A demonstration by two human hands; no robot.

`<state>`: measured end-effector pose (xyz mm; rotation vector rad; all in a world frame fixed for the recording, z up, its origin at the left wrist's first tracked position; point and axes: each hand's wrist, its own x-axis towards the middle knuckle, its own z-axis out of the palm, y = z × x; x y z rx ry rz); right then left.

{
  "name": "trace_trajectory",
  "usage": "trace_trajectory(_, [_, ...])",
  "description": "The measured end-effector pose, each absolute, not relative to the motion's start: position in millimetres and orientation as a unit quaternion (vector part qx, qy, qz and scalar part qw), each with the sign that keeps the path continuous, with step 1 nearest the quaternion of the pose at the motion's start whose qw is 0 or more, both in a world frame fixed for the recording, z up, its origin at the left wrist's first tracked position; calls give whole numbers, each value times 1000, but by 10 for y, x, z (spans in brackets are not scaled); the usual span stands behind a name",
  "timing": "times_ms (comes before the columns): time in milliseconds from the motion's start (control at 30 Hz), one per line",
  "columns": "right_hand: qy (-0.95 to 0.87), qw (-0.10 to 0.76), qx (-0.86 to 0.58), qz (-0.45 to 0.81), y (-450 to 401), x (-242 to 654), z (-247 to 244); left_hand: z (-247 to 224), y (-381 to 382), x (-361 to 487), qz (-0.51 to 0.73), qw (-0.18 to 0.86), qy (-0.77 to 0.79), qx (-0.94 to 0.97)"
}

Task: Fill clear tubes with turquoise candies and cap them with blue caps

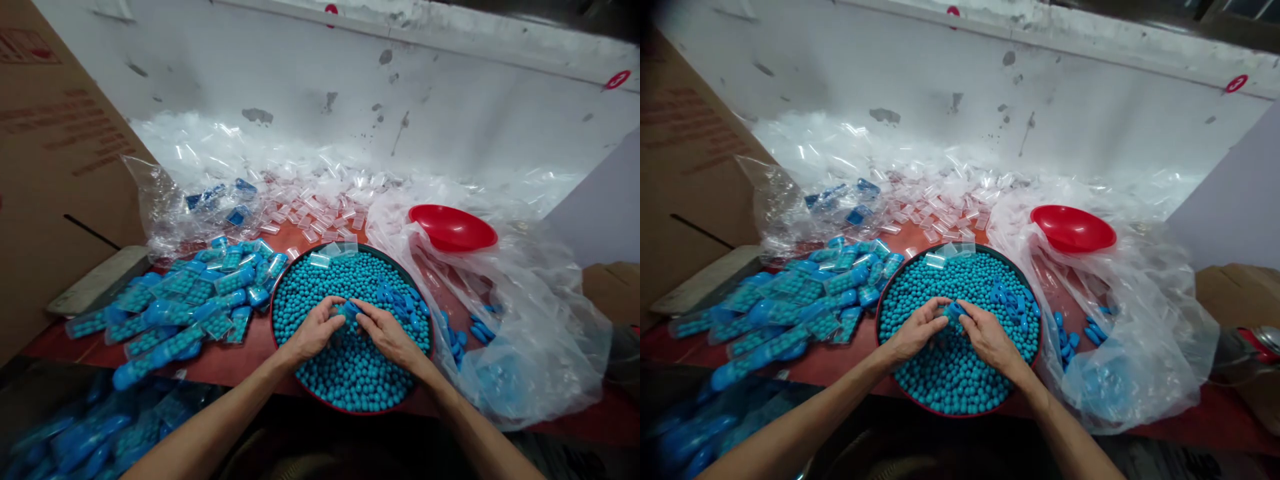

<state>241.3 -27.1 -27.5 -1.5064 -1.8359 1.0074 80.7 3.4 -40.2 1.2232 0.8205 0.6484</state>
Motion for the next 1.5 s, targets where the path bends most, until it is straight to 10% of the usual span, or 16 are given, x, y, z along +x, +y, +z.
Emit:
trace_trajectory(333, [-634,281,-555,459,-322,2396,-220,-324,-54,830,319,691,366,536])
trace_trajectory(833, [-744,186,-597,235,-432,2337,-311,-358,-117,1023,390,688,403,461])
trace_trajectory(1233, [-488,476,-545,488,-397,2430,-225,-259,-31,789,296,750,331,491])
trace_trajectory(1500, [-496,457,-568,472,-296,2416,-132,-255,-85,817,282,719,341,536])
